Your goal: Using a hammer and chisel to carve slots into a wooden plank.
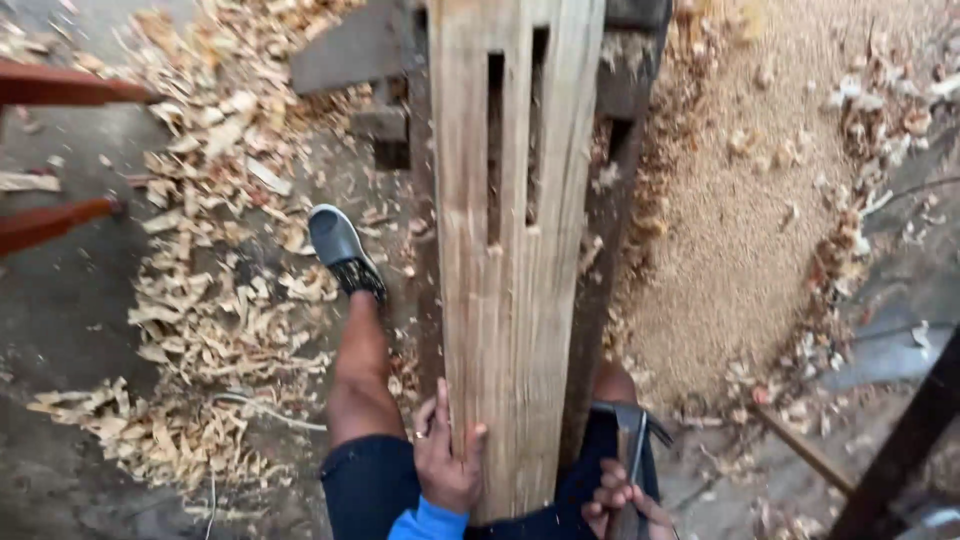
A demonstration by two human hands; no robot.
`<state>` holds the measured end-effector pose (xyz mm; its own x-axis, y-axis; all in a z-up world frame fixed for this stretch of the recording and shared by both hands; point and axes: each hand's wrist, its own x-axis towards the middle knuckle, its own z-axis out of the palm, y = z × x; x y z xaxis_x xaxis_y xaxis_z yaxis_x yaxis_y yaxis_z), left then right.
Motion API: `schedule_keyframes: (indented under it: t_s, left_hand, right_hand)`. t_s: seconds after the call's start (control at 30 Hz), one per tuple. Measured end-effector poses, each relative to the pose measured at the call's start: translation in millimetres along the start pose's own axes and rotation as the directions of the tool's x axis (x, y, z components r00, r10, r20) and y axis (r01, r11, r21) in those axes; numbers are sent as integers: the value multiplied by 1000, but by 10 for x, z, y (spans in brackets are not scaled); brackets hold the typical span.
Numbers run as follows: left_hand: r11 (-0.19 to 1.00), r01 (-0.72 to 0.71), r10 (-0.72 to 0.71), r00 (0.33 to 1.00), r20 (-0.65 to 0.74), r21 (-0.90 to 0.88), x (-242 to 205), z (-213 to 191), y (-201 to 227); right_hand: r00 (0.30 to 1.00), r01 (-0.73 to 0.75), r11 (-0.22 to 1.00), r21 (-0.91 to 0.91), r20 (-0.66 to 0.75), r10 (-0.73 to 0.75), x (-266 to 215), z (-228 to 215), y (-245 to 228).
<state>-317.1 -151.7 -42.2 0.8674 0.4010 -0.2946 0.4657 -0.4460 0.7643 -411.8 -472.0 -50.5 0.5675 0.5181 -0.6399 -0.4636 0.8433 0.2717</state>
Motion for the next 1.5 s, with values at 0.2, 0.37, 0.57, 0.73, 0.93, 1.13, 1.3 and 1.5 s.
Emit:
schedule_keyframes:
  t_s: [0.2, 0.37, 0.57, 0.73, 0.93, 1.13, 1.3, 1.5]
  left_hand:
    - [1000, 14, -14, 1000, -14, -5, 138, -15, 100]
    - [999, -44, 45, 998, -46, 25, 108, 9, 80]
    - [999, -40, 40, 996, -77, 1, 126, 135, -111]
    - [968, -225, 238, 964, -116, 115, 96, 152, -173]
    - [879, -238, 306, 946, -106, 413, 33, 432, -374]
    - [915, -209, 255, 962, -93, 346, -196, 374, -580]
    - [880, -274, 278, 959, 49, 388, -577, 138, -440]
    - [891, -444, 435, 895, 97, 97, -924, 36, -301]
  right_hand:
    - [999, -19, 1000, 11, -48, 20, 229, 435, -46]
    - [999, -18, 999, 42, -43, 20, 133, 474, 56]
    - [1000, 7, 998, 55, -12, -7, 84, 326, 110]
    - [995, -14, 996, 83, 100, 6, -86, 212, 161]
    - [988, 134, 989, -70, 84, -128, -116, -31, 112]
    - [977, 200, 933, -300, -5, -211, 62, 1, 30]
    - [925, 315, 725, -613, 26, -379, 547, 17, -215]
    - [842, 341, 457, -822, 51, -536, 781, 341, -159]
